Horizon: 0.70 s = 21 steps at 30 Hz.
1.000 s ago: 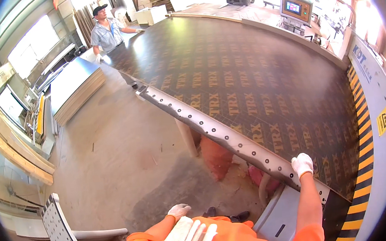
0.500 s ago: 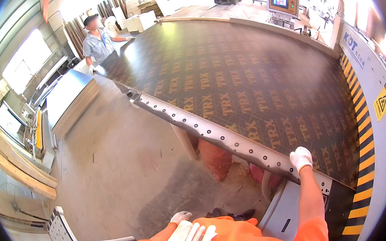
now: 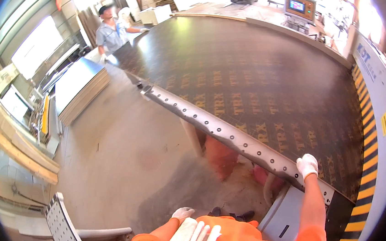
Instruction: The person aligns a wooden board on a cutting machine using a rod and guides it into the machine. Together with a coworker, the person lifts cut boards from the machine onto a stack on the floor before positioning another board on the machine table.
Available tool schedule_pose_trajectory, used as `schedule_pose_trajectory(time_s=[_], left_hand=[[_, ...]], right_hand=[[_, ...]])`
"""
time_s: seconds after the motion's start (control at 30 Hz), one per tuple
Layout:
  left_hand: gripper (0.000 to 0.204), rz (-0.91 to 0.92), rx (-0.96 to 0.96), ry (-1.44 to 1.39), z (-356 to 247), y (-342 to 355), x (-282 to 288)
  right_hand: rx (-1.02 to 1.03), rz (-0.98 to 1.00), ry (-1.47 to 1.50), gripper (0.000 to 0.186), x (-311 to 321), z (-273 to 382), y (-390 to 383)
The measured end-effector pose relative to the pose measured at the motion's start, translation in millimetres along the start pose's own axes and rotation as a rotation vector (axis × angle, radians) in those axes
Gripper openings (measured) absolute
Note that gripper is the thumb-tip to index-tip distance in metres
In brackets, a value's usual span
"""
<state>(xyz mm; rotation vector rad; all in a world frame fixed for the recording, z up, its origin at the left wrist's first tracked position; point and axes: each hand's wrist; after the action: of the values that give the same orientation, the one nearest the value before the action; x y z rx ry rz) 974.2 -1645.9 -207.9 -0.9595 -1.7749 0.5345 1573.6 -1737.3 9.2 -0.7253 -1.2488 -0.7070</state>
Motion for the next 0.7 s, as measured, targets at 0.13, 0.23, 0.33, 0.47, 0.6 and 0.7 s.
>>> schedule_pose_trajectory(time_s=[0.13,0.23,0.33,0.47,0.6,0.7], left_hand=[[0.060,0.049,0.052,-0.031,6,6,-5],[0.061,0.015,0.046,-0.033,10,6,-11],[0.060,0.032,0.041,-0.044,3,2,-8],[0.059,0.024,0.043,-0.031,4,-1,-10],[0.060,0.038,0.055,-0.032,4,3,-14],[0.059,0.048,0.065,-0.041,-1,1,-15]], right_hand=[[0.011,-0.005,-0.009,0.040,2,7,0],[0.020,-0.005,0.000,0.040,6,13,-3],[0.021,0.014,-0.041,0.040,8,11,-2],[0.036,0.011,-0.048,0.041,8,12,-1],[0.049,0.025,-0.072,0.040,7,8,2],[0.065,0.022,-0.062,0.040,4,-2,7]])
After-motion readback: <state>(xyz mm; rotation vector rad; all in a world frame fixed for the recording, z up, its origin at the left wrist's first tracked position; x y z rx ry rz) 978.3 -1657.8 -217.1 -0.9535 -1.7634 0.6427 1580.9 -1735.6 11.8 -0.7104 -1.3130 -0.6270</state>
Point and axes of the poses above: each hand's wrist, its own y-axis towards the middle knuckle, its own x-axis out of the back of the hand, z = x × y, and after that the axes turned 15 degrees about y, right-handed
